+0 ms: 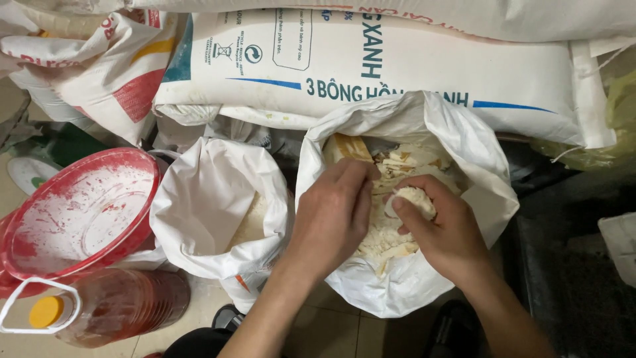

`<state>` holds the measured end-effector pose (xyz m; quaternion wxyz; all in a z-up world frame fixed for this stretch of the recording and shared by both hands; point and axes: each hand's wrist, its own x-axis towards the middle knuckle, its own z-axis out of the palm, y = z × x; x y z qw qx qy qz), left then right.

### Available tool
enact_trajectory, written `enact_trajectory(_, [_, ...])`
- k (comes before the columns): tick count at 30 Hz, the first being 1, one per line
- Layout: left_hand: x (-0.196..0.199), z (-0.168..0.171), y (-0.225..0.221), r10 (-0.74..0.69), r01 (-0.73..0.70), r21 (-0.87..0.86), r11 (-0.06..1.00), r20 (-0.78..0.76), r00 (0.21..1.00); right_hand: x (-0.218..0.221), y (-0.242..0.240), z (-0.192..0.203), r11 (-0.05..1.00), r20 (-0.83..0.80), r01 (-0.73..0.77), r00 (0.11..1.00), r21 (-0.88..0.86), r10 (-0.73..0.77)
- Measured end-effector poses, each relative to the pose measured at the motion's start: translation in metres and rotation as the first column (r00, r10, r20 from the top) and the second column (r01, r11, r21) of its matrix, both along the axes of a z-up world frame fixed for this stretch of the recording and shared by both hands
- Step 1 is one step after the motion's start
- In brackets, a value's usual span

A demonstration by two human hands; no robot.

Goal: Tearing a loaf of bread into small pieces by hand and placing them into a bag.

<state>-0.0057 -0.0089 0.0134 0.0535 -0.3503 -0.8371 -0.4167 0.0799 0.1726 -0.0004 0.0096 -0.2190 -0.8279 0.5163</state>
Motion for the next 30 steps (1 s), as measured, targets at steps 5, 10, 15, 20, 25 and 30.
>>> enact_trajectory(5, [0.008, 0.002, 0.007, -0.103, 0.103, 0.068, 0.992, -0.005, 0.995, -0.003, -0.01, 0.015, 0.996, -0.105, 0.02, 0.994, -0.084, -0.029])
enact_trajectory(10, [0.004, -0.017, 0.008, -0.077, 0.075, -0.025, 0.997, -0.048, 0.996, -0.004, -0.005, 0.001, 0.999, -0.081, -0.025, 0.996, -0.03, 0.022])
enact_trajectory(15, [0.008, -0.015, 0.008, -0.057, 0.056, -0.017, 0.998, -0.052, 0.997, -0.004, -0.001, -0.008, 1.0, -0.06, 0.017, 0.998, -0.019, -0.018])
enact_trajectory(20, [0.0, -0.009, 0.002, 0.015, -0.016, -0.012, 1.0, -0.036, 0.999, -0.006, -0.002, 0.003, 1.0, -0.098, 0.021, 0.995, 0.017, -0.019])
enact_trajectory(25, [0.003, -0.006, 0.003, -0.044, 0.044, -0.006, 0.999, 0.008, 0.999, -0.005, -0.007, 0.009, 1.0, -0.08, 0.0, 0.997, -0.003, 0.0])
enact_trajectory(30, [0.005, -0.009, 0.005, -0.093, 0.093, -0.024, 0.995, 0.006, 0.996, -0.002, -0.01, 0.005, 0.999, -0.077, -0.043, 0.996, 0.016, 0.044])
